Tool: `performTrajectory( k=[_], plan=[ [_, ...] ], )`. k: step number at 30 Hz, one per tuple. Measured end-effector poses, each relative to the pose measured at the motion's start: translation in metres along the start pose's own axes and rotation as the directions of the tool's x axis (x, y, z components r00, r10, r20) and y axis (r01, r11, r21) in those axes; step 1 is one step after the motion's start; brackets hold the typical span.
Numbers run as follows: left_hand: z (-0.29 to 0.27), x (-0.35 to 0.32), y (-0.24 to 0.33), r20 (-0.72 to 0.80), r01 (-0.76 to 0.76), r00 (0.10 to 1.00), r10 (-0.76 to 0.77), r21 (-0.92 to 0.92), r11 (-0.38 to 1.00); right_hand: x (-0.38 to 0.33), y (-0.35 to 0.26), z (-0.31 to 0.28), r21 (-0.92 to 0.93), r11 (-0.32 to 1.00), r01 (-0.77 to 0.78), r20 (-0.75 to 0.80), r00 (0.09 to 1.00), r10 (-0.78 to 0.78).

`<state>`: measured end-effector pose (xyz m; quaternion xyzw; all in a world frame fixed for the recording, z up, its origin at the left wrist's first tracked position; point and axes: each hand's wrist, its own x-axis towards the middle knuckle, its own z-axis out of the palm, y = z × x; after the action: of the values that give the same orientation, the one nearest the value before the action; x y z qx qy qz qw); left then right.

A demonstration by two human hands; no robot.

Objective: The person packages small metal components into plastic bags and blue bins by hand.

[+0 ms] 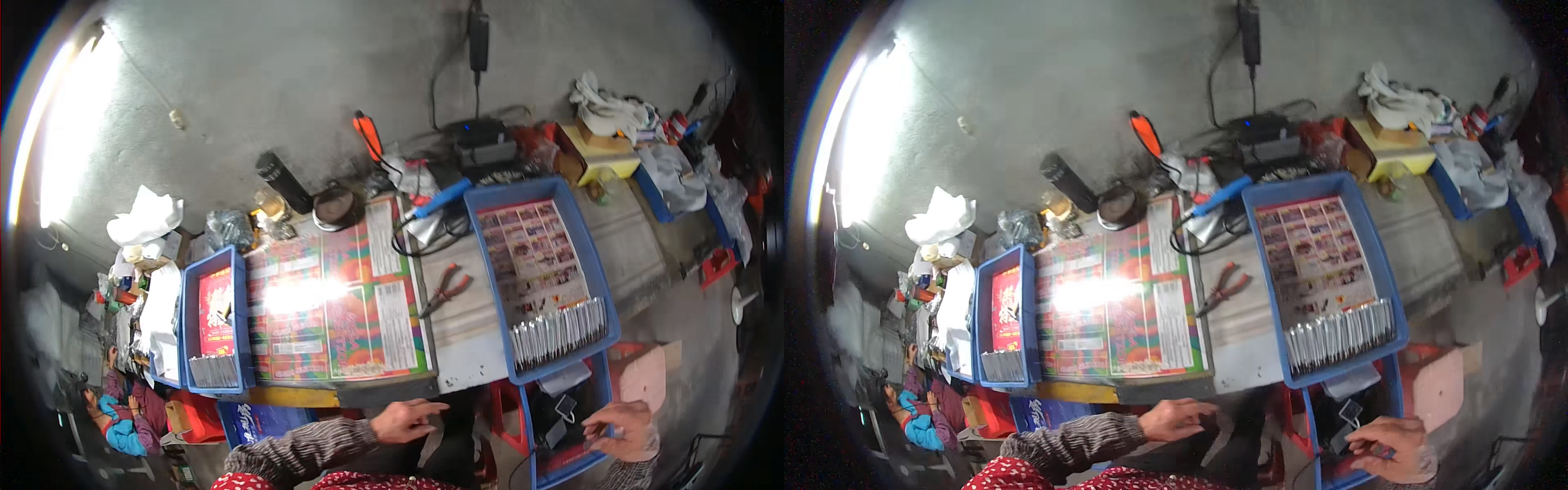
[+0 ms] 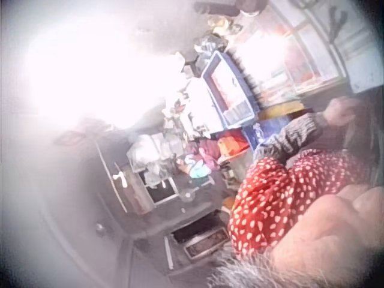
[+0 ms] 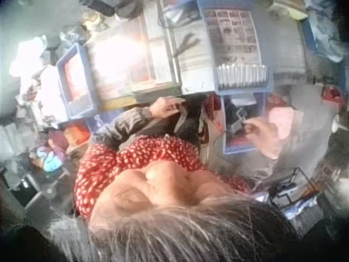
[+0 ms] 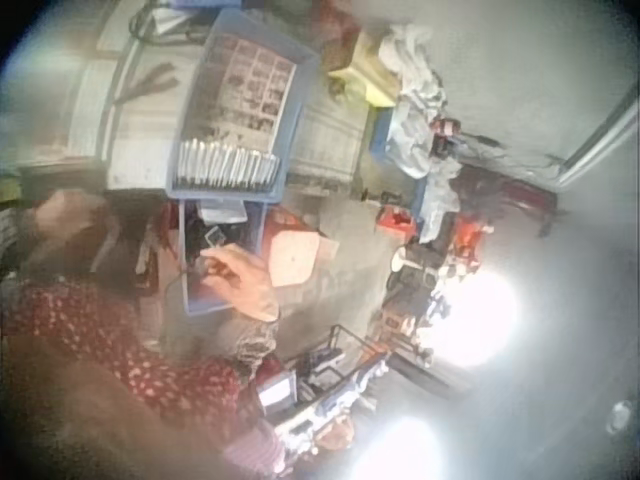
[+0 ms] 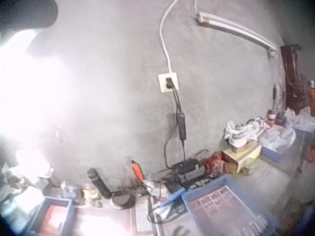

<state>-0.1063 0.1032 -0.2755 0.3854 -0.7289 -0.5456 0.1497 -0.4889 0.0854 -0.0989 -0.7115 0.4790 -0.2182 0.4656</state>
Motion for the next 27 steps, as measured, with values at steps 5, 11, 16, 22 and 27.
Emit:
performTrajectory(
  k=[5, 11, 16, 22, 27],
  plan=[
    [-0.035, -0.051, -0.004, -0.2, 0.143, 0.972, -0.125, 0.076, 0.987, 0.015, 0.007, 0.016, 0.276, 0.948, 0.159, 0.068, 0.981, -0.184],
    [-0.027, -0.082, -0.015, -0.248, 0.24, 0.947, -0.205, 0.119, 0.963, 0.057, 0.002, 0.026, 0.381, 0.84, 0.387, 0.132, 0.876, -0.463],
    [-0.025, -0.07, -0.012, -0.343, 0.253, 0.923, -0.178, 0.19, 0.949, 0.1, -0.017, -0.013, 0.27, 0.779, 0.565, 0.487, 0.618, -0.617],
    [-0.029, -0.034, -0.007, -0.401, 0.241, 0.9, -0.17, 0.134, 0.961, 0.151, -0.029, -0.019, 0.445, 0.589, 0.674, 0.289, 0.515, -0.807],
    [-0.05, -0.017, -0.037, -0.526, 0.305, 0.841, -0.128, 0.264, 0.915, 0.19, -0.061, -0.026, 0.424, 0.631, 0.649, 0.352, 0.524, -0.775]
  ],
)
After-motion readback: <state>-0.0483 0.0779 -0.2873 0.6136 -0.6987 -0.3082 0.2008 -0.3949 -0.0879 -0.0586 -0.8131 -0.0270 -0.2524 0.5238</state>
